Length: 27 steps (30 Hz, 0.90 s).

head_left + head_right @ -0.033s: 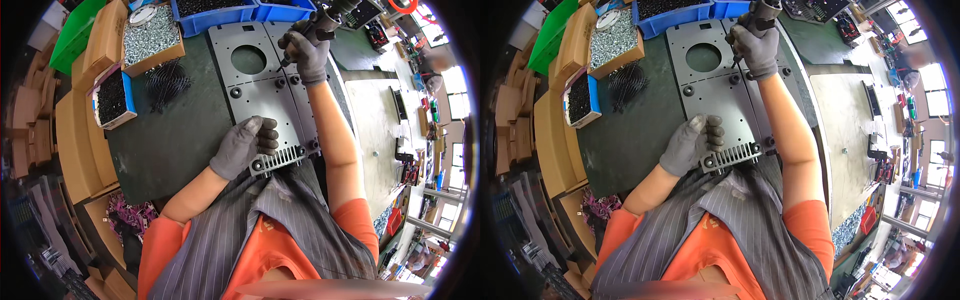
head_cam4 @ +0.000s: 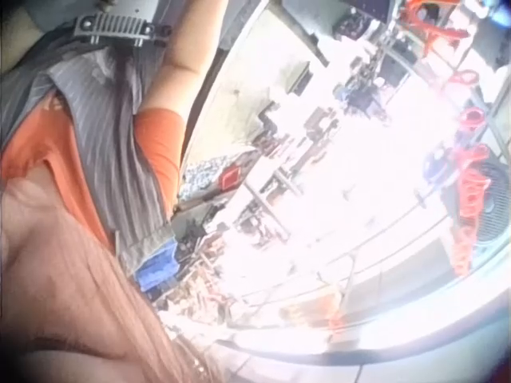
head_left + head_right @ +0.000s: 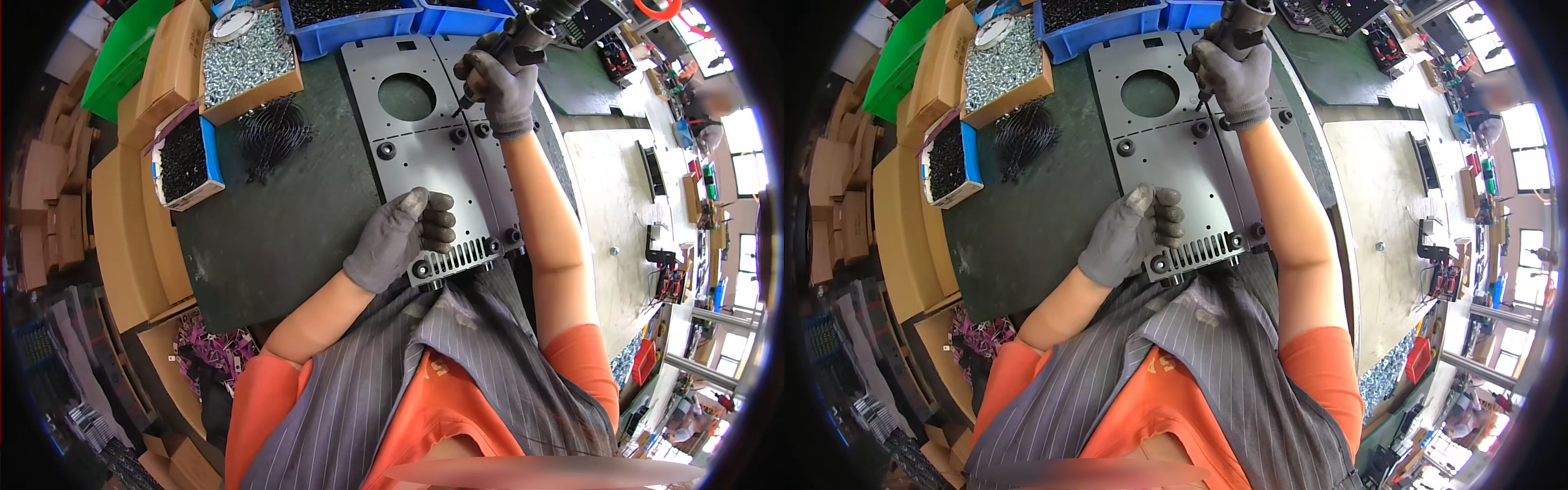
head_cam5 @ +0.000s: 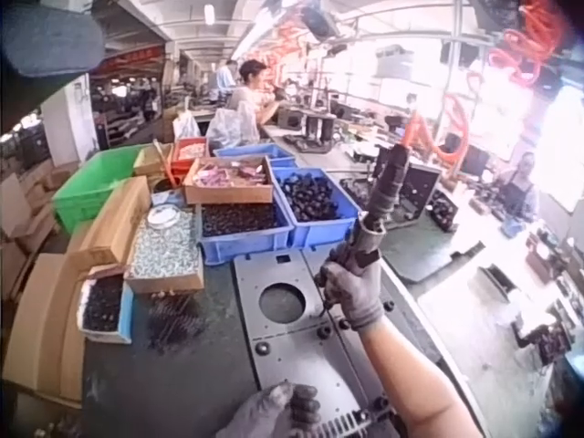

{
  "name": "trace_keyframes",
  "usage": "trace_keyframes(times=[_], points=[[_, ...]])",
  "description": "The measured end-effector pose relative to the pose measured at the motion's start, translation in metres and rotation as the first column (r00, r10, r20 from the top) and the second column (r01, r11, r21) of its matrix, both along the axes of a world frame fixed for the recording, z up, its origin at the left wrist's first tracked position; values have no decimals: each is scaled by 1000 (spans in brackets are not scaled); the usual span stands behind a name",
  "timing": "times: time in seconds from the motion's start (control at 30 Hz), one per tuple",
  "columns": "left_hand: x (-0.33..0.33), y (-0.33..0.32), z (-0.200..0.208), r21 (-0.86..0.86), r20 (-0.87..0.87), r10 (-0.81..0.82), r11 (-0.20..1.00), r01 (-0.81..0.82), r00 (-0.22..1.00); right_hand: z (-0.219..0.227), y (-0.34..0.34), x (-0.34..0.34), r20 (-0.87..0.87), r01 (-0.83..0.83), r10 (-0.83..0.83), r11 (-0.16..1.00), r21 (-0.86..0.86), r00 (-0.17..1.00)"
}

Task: Assembling an electronic housing by installing grommets, fans, and using a power screwdriver to secure components.

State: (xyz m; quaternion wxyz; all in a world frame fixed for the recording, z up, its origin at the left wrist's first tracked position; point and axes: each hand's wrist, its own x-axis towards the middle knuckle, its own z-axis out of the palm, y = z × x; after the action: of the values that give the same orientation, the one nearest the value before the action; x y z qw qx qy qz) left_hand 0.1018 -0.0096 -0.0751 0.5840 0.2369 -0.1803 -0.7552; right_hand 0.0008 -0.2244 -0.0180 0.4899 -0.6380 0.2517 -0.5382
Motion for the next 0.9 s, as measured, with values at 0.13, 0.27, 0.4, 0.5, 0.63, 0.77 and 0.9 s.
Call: trace_keyframes(times=[0.13,0.27,0.4,0.5,0.63,0.77,0.9], points=[[-2,0,-1,45,69,6,999,-9,998,3,6,7,58,7,-10,999,42,998],[-3,-3,-5,94,54,14,995,-19,998,10,-1,-1,10,-14,14,1000,26,1000],[-2,-5,3,146,98,16,989,-30,995,41,36,-19,310,-59,30,994,88,950],[-1,-10,7,151,75,-47,988,35,996,51,70,-43,373,-322,290,946,27,881],[-20,-15,23,127,21,-85,989,82,996,51,103,-66,487,-481,486,865,-146,726],[-33,-16,30,132,-114,-159,976,173,981,50,119,-82,529,-409,415,902,-136,740],[-43,-16,34,166,-94,-196,964,209,976,43,120,-98,582,-418,441,890,-183,683]])
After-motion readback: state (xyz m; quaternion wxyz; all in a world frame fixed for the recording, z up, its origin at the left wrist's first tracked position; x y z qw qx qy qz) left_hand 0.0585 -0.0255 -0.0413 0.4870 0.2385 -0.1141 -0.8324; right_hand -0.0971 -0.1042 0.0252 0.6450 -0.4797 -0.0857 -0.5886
